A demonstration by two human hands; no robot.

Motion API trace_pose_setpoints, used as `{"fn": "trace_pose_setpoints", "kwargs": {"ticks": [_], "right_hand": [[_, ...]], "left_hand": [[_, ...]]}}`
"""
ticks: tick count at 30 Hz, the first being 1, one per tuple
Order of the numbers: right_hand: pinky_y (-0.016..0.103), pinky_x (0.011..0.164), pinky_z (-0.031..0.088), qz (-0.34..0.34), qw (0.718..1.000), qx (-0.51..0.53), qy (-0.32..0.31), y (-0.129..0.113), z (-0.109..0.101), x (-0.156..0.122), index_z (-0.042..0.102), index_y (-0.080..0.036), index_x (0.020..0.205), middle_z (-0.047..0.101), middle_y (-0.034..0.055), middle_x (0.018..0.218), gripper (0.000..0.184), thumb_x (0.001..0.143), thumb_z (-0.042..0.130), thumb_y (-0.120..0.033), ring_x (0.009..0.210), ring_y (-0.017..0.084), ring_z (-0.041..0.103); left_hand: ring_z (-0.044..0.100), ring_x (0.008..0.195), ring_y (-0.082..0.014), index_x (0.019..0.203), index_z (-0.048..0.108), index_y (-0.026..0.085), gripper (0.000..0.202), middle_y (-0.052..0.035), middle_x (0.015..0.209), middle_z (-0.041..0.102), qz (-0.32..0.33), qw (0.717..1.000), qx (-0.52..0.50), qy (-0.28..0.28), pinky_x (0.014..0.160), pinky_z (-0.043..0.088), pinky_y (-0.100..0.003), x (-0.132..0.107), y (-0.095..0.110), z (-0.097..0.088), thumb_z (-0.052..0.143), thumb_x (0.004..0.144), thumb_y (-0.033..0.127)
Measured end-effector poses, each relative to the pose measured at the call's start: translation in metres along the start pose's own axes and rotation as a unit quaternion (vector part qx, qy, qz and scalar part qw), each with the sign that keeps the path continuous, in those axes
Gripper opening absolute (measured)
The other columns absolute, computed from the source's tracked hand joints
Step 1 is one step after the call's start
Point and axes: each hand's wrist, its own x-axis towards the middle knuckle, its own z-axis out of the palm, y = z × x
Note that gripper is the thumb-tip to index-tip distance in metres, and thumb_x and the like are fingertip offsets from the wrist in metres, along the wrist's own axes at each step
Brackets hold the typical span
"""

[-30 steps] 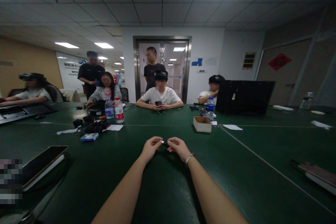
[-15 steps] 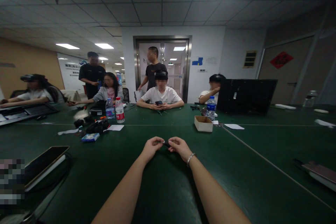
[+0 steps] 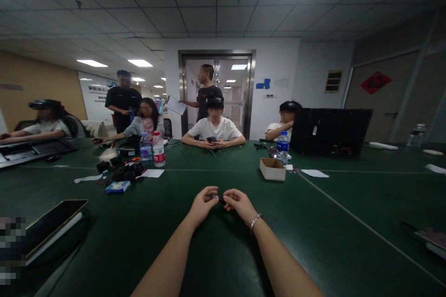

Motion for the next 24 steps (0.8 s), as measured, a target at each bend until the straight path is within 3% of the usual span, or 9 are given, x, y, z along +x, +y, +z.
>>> {"fn": "trace_pose_setpoints", "kwargs": {"ticks": [3,6,11,17,21,24], "right_hand": [[0.023,0.050,0.047,0.005,1.000,0.002,-0.001,0.001,-0.001,0.002,0.057,-0.013,0.083,0.060,0.0004,0.063,0.037,0.062,0.072,-0.039,0.053,0.012,0.059],[0.023,0.053,0.048,0.016,1.000,0.021,0.003,0.000,-0.003,0.003,0.056,-0.013,0.084,0.061,0.0013,0.066,0.037,0.062,0.073,-0.037,0.056,0.012,0.060],[0.023,0.055,0.049,0.029,0.999,0.044,0.006,-0.002,-0.004,0.004,0.057,-0.014,0.084,0.061,0.0015,0.067,0.037,0.060,0.075,-0.035,0.058,0.013,0.061],[0.024,0.056,0.050,0.024,0.999,0.036,-0.007,-0.001,-0.004,0.004,0.057,-0.014,0.083,0.062,0.0017,0.069,0.038,0.058,0.077,-0.035,0.061,0.013,0.061],[0.025,0.056,0.050,0.020,0.999,0.032,-0.003,0.000,-0.004,0.004,0.058,-0.014,0.084,0.062,0.0021,0.070,0.037,0.059,0.076,-0.035,0.062,0.014,0.061],[0.024,0.056,0.050,0.013,1.000,0.024,-0.010,-0.001,-0.003,0.003,0.058,-0.014,0.084,0.061,0.0015,0.068,0.037,0.059,0.076,-0.035,0.061,0.014,0.061]], "left_hand": [[0.057,0.071,-0.0151,0.098,0.057,0.015,0.038,-0.0081,0.089,0.059,-0.051,0.998,0.021,0.026,0.057,0.044,-0.025,0.002,-0.002,0.002,0.058,0.073,0.043],[0.054,0.064,-0.0134,0.086,0.058,0.013,0.031,-0.0049,0.075,0.057,-0.051,0.998,0.042,0.012,0.051,0.040,-0.021,0.004,0.000,0.002,0.052,0.076,0.042],[0.056,0.078,-0.0148,0.102,0.055,0.018,0.037,-0.0085,0.101,0.056,-0.047,0.999,0.010,0.000,0.057,0.044,-0.021,0.005,0.008,0.001,0.062,0.070,0.035],[0.053,0.066,-0.0134,0.087,0.057,0.014,0.032,-0.0053,0.079,0.057,-0.069,0.996,0.055,0.009,0.051,0.041,-0.020,0.006,0.005,0.004,0.055,0.074,0.043],[0.055,0.077,-0.0142,0.100,0.055,0.019,0.035,-0.0062,0.093,0.057,-0.034,0.999,0.000,-0.017,0.058,0.044,-0.020,0.007,0.003,0.002,0.062,0.070,0.036],[0.055,0.075,-0.0143,0.100,0.056,0.018,0.036,-0.0061,0.088,0.057,-0.049,0.999,0.006,0.002,0.057,0.044,-0.020,0.007,0.001,0.000,0.060,0.072,0.039]]}}
